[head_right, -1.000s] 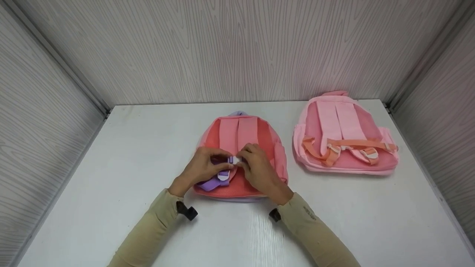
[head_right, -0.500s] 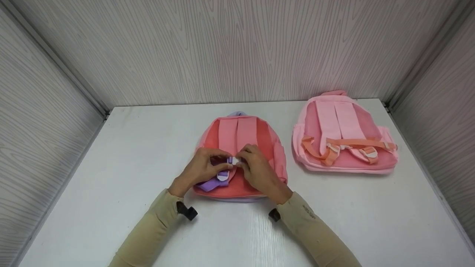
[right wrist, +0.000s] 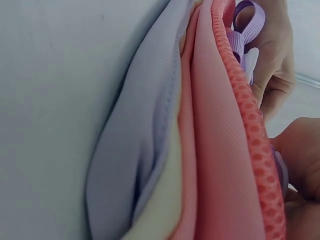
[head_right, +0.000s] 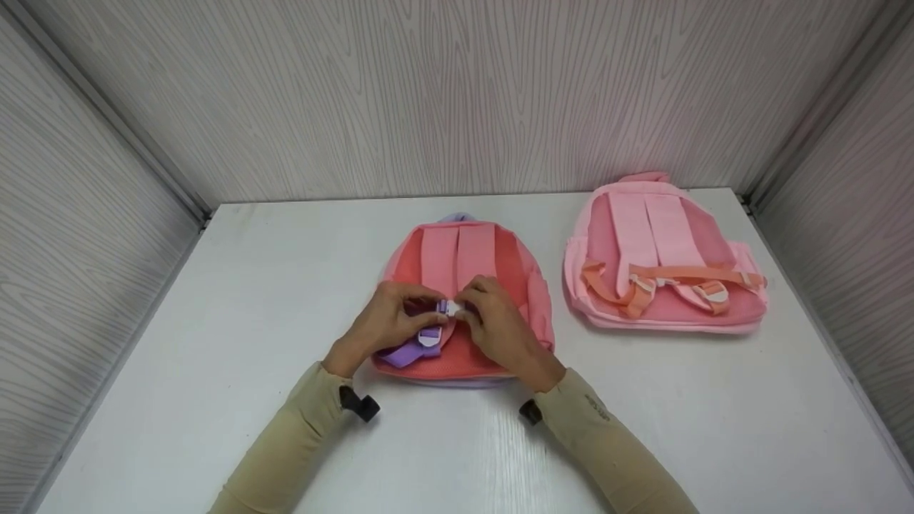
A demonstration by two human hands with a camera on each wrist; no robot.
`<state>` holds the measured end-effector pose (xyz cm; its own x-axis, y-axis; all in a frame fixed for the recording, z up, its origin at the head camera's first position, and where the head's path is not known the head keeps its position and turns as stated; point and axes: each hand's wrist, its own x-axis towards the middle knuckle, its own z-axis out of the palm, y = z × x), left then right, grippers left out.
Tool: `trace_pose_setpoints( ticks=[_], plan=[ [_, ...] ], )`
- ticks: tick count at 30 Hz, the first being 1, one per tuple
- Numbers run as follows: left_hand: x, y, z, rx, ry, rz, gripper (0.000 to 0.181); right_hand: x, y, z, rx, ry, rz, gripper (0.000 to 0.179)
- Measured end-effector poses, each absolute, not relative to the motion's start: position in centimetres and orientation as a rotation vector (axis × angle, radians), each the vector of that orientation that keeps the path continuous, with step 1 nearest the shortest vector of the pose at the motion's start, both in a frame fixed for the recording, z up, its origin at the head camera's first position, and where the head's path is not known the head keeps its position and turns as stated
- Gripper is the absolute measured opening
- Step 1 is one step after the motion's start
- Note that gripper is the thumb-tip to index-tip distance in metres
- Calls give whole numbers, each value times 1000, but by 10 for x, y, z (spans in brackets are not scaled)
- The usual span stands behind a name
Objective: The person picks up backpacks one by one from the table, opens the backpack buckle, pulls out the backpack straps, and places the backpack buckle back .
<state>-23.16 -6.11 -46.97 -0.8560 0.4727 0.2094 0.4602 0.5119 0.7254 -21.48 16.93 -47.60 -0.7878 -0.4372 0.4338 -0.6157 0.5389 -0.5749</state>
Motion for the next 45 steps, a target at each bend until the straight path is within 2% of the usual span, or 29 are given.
trace_pose_setpoints(
  ticks=[13,45],
  plan=[
    [-233,-63,-470,915,2691,1357,24,-216,173,-469,919,-2561,1072,16],
    [-237,-67,-470,889,2685,1332,23,-217,181,-462,884,-2659,1032,19]
  ],
)
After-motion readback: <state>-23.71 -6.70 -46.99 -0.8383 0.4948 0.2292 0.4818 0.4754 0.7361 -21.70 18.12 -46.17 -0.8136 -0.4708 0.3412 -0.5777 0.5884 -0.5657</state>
